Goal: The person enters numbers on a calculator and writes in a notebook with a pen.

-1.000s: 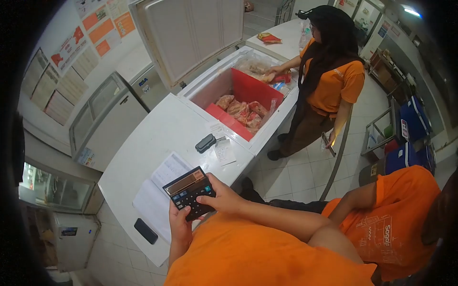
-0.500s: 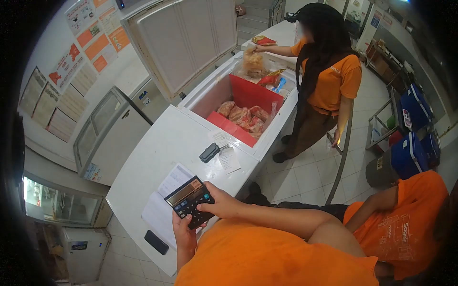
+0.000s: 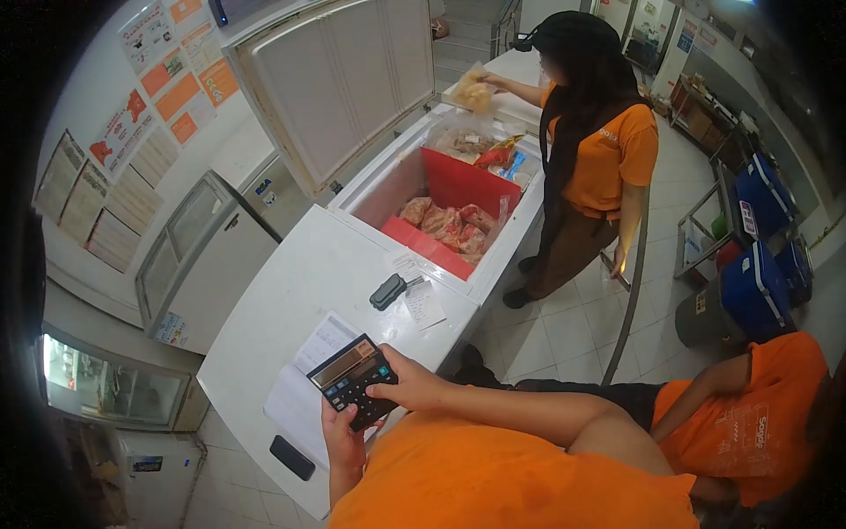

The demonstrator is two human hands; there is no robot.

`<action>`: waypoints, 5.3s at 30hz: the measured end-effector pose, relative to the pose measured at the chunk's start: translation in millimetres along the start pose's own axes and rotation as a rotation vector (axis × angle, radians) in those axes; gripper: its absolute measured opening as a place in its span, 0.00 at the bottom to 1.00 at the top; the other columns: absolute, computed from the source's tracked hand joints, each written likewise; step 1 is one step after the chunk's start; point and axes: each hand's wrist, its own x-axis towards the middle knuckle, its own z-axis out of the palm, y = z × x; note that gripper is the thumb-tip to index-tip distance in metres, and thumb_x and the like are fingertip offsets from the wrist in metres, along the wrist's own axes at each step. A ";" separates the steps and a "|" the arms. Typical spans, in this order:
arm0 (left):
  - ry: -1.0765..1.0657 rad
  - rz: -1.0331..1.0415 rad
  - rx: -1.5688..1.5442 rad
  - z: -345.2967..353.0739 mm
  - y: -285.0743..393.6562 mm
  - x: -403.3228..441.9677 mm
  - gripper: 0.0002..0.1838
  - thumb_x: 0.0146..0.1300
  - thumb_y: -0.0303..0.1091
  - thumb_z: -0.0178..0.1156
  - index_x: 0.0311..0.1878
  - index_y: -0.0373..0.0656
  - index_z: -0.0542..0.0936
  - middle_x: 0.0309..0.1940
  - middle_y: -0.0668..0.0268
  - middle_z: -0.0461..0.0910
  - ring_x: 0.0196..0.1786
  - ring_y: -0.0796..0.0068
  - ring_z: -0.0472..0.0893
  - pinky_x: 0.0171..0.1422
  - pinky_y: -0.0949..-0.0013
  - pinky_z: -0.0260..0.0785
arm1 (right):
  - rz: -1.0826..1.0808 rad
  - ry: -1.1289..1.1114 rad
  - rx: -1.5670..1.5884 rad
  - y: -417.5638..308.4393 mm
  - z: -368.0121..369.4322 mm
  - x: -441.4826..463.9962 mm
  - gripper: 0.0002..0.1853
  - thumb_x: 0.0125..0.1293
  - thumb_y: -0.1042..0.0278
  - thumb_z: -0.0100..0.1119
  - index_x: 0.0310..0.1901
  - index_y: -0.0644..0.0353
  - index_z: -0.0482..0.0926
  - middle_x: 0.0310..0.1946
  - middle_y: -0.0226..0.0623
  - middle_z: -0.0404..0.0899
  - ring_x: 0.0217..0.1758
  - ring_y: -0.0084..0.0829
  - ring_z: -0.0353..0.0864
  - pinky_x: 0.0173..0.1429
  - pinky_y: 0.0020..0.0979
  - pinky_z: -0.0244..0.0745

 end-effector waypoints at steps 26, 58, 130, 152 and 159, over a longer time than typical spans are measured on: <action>-0.005 0.033 0.005 5.6 2.5 -0.3 0.29 0.66 0.25 0.56 0.71 0.40 0.66 0.54 0.55 0.83 0.47 0.64 0.89 0.37 0.65 0.88 | -0.064 -0.002 0.011 -1.0 -1.8 1.0 0.30 0.70 0.69 0.70 0.68 0.63 0.66 0.56 0.43 0.80 0.60 0.32 0.79 0.67 0.35 0.74; -0.092 0.008 0.016 -8.9 -3.2 -3.7 0.31 0.65 0.25 0.58 0.72 0.41 0.64 0.54 0.55 0.83 0.46 0.63 0.90 0.36 0.64 0.89 | -0.065 0.072 0.012 12.3 10.3 -12.8 0.34 0.73 0.70 0.67 0.75 0.63 0.61 0.62 0.40 0.79 0.64 0.27 0.76 0.70 0.33 0.73; -0.115 -0.012 0.055 -12.9 20.9 -29.0 0.54 0.56 0.11 0.49 0.85 0.52 0.41 0.65 0.49 0.77 0.59 0.55 0.87 0.46 0.59 0.91 | -0.017 0.148 -0.051 -13.5 30.1 -25.2 0.35 0.64 0.75 0.70 0.70 0.63 0.64 0.58 0.42 0.79 0.63 0.30 0.79 0.70 0.34 0.73; -0.158 0.061 0.092 -9.9 16.2 -28.5 0.59 0.51 0.08 0.50 0.86 0.49 0.38 0.70 0.56 0.70 0.66 0.62 0.81 0.50 0.67 0.87 | -0.038 0.121 0.124 -5.5 26.9 -22.4 0.30 0.70 0.78 0.60 0.71 0.63 0.63 0.59 0.38 0.78 0.63 0.25 0.76 0.69 0.31 0.72; -0.152 0.025 0.085 -9.8 14.0 -27.7 0.58 0.55 0.08 0.54 0.86 0.52 0.38 0.67 0.57 0.72 0.62 0.64 0.83 0.48 0.67 0.87 | 0.005 0.162 0.019 -7.7 29.2 -19.3 0.27 0.71 0.78 0.60 0.70 0.62 0.64 0.59 0.37 0.78 0.62 0.24 0.77 0.68 0.29 0.73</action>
